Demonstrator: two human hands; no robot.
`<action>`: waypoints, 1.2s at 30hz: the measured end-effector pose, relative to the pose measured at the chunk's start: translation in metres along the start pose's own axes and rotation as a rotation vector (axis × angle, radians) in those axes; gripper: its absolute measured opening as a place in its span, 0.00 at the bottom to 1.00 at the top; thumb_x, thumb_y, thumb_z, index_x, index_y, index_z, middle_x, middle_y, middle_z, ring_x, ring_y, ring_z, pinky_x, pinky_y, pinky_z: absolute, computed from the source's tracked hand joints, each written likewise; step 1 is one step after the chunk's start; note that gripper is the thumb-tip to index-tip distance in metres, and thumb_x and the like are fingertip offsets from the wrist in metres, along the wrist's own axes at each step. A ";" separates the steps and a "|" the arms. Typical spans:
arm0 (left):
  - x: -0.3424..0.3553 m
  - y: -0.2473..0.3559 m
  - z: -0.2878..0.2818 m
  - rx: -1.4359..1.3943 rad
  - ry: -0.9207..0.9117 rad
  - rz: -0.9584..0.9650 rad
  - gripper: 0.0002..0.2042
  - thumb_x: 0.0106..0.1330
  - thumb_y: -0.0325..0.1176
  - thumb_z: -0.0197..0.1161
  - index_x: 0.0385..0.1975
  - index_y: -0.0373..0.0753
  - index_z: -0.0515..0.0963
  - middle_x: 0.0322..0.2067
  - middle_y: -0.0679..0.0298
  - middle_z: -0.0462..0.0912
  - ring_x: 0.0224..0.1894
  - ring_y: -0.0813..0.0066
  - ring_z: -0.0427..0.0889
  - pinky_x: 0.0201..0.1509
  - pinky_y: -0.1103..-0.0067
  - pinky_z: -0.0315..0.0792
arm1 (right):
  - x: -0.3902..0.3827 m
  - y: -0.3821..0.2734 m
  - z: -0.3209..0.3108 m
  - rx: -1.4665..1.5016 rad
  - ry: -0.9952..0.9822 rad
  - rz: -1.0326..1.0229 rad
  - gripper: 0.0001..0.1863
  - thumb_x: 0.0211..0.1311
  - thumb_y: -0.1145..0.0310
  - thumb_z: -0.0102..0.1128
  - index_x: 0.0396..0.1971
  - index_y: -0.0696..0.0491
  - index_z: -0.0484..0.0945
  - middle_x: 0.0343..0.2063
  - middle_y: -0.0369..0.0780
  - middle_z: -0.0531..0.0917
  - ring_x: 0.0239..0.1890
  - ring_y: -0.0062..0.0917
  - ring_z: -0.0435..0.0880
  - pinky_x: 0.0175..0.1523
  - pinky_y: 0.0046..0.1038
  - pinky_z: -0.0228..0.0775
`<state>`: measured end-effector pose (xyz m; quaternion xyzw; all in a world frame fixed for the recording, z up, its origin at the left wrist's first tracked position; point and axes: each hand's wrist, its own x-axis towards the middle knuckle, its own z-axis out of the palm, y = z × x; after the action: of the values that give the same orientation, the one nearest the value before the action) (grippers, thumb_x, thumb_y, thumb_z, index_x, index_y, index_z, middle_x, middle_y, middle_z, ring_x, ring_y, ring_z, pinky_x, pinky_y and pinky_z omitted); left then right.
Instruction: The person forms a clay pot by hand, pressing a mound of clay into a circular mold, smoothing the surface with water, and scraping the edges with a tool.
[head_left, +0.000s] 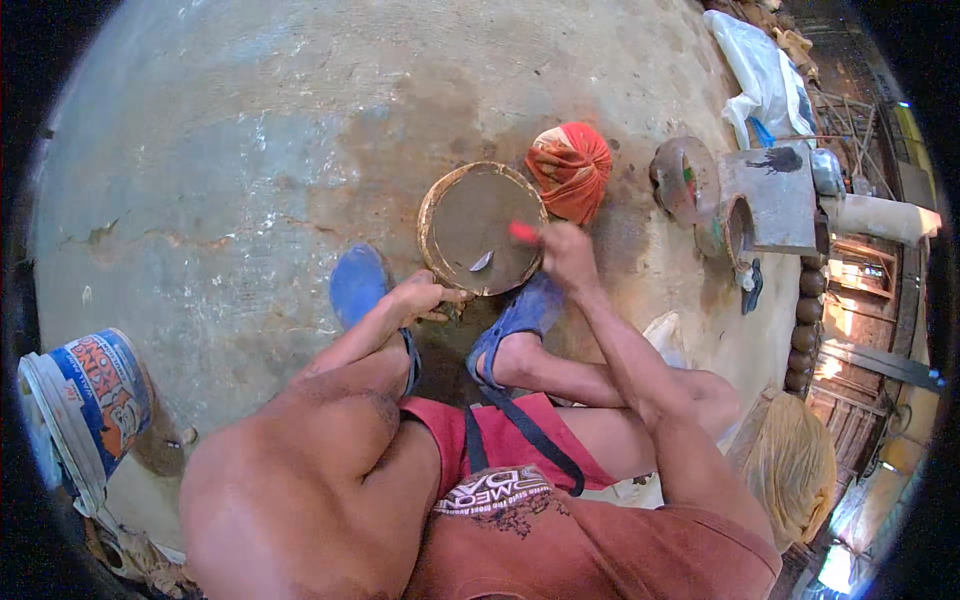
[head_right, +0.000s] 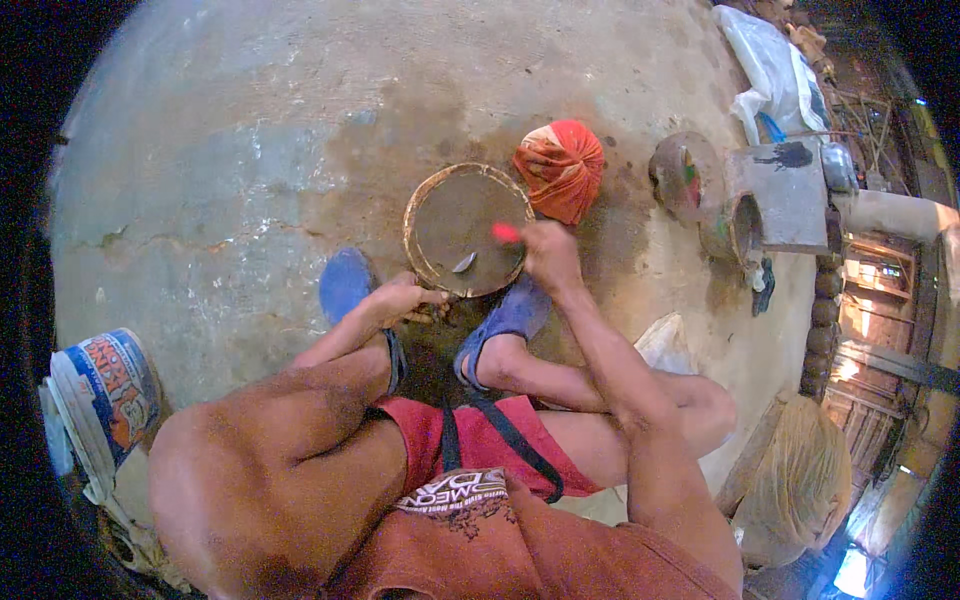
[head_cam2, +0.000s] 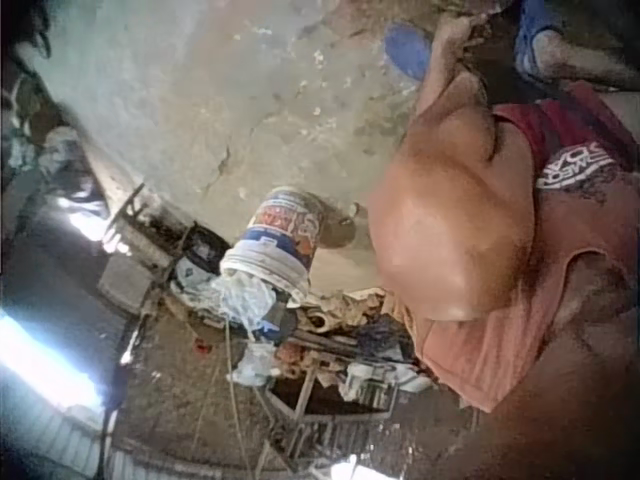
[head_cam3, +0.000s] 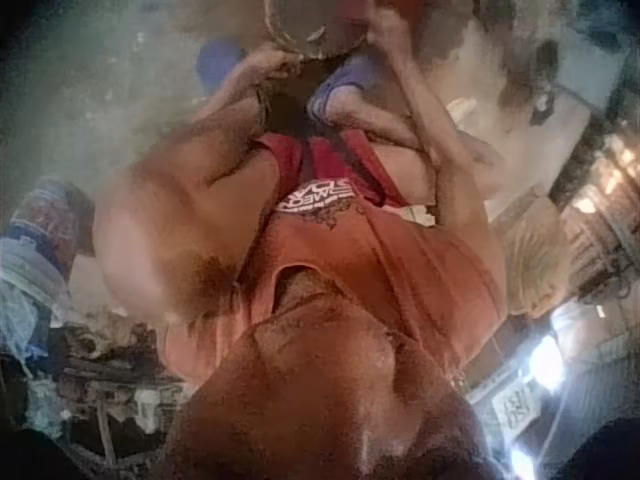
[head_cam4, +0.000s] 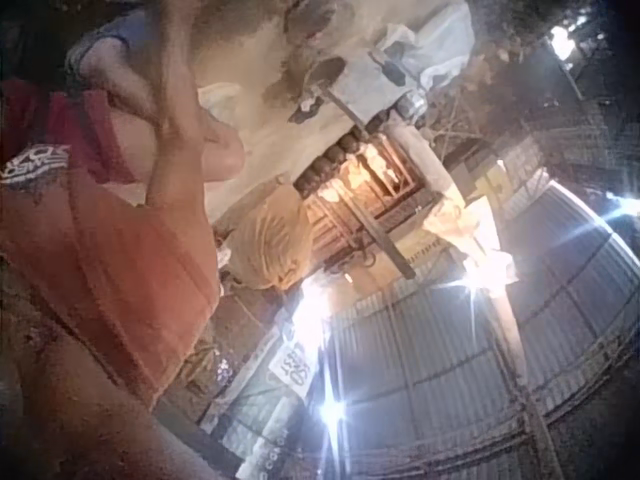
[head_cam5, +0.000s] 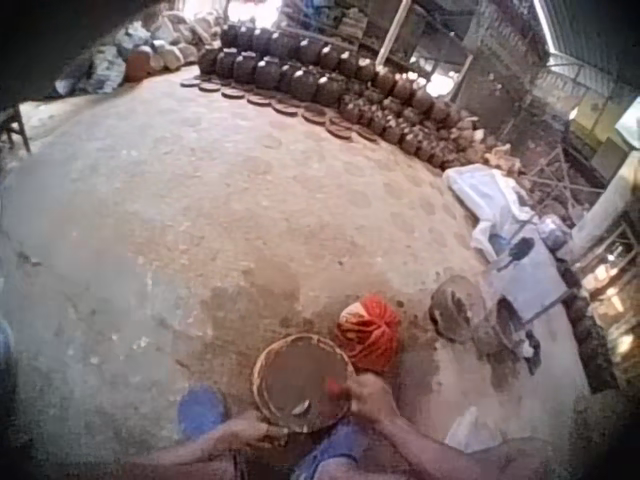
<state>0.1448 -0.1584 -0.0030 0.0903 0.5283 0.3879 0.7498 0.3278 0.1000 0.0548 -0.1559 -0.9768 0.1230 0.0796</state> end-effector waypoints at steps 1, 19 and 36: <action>0.003 -0.002 0.000 -0.005 0.002 -0.009 0.16 0.71 0.40 0.70 0.55 0.42 0.82 0.46 0.66 0.88 0.47 0.73 0.85 0.48 0.68 0.81 | 0.012 -0.001 -0.003 -0.004 0.112 0.088 0.14 0.55 0.73 0.63 0.42 0.53 0.88 0.39 0.46 0.86 0.41 0.45 0.85 0.50 0.45 0.79; -0.012 -0.002 0.003 -0.159 0.199 0.069 0.16 0.73 0.37 0.68 0.53 0.35 0.82 0.44 0.63 0.88 0.44 0.72 0.87 0.41 0.74 0.84 | 0.000 -0.164 0.043 0.076 -0.002 0.414 0.09 0.53 0.73 0.61 0.35 0.56 0.85 0.34 0.46 0.84 0.40 0.45 0.85 0.46 0.46 0.78; -0.009 -0.009 -0.007 -0.092 0.004 -0.046 0.20 0.73 0.40 0.66 0.59 0.36 0.80 0.57 0.58 0.84 0.51 0.70 0.85 0.51 0.68 0.81 | 0.081 -0.037 0.033 0.027 0.223 0.198 0.13 0.54 0.75 0.61 0.41 0.55 0.85 0.40 0.46 0.84 0.44 0.45 0.82 0.51 0.44 0.76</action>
<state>0.1415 -0.1723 -0.0044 0.0427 0.5133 0.3949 0.7608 0.2342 0.0852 0.0422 -0.2630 -0.9400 0.1252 0.1774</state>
